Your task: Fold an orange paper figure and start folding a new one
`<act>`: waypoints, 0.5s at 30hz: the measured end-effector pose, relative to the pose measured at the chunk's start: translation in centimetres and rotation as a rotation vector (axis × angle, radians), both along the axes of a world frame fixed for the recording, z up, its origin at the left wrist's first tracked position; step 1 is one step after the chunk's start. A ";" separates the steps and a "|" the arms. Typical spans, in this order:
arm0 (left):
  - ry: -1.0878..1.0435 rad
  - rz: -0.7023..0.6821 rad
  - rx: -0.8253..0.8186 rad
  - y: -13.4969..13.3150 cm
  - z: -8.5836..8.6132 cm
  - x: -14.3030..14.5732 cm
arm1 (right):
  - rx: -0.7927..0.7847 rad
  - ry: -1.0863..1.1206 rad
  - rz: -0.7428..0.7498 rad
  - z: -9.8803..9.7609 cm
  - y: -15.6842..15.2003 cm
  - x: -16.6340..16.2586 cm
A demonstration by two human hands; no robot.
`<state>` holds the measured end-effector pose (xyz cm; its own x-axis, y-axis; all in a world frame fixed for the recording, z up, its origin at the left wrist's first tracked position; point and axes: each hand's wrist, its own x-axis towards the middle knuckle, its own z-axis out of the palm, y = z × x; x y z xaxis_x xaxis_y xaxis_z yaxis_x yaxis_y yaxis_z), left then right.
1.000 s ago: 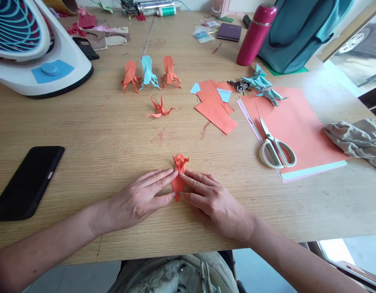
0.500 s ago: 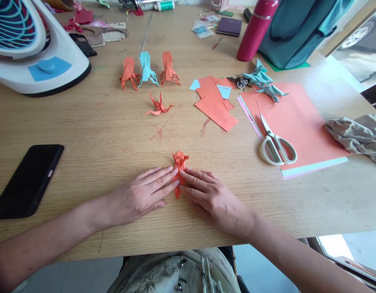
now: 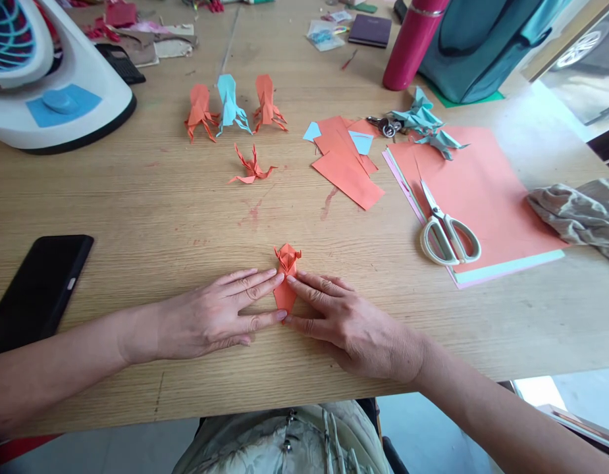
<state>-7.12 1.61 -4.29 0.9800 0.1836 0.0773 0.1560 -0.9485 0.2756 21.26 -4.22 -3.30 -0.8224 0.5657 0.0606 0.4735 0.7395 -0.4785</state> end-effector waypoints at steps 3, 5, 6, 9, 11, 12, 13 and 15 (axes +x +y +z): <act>0.006 -0.009 -0.034 0.2 0.3 0.0 | -0.026 0.003 0.025 0.2 0.1 0.1; 0.009 -0.015 -0.048 0.3 0.5 0.0 | -0.036 0.009 0.030 0.3 0.2 0.1; 0.010 -0.018 -0.053 0.4 0.6 0.0 | -0.040 0.015 0.030 0.4 0.2 0.2; 0.020 -0.033 -0.058 0.6 0.9 0.0 | -0.060 0.044 0.023 0.6 0.3 0.2; 0.031 -0.041 -0.061 0.6 1.1 0.0 | -0.078 0.061 -0.012 0.6 0.2 0.1; 0.040 -0.045 -0.063 0.6 1.1 0.0 | -0.085 0.064 -0.042 0.6 0.1 0.0; 0.049 -0.047 -0.064 0.6 1.2 0.0 | -0.084 0.069 -0.080 0.4 0.0 -0.1; 0.065 -0.036 -0.061 0.4 1.1 -0.1 | -0.052 0.085 -0.149 0.0 -0.3 -0.3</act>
<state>-7.19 1.96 -3.22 0.9886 0.1504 0.0026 0.1414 -0.9355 0.3238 20.95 -4.49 -3.32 -0.7225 0.6850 0.0935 0.5321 0.6373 -0.5574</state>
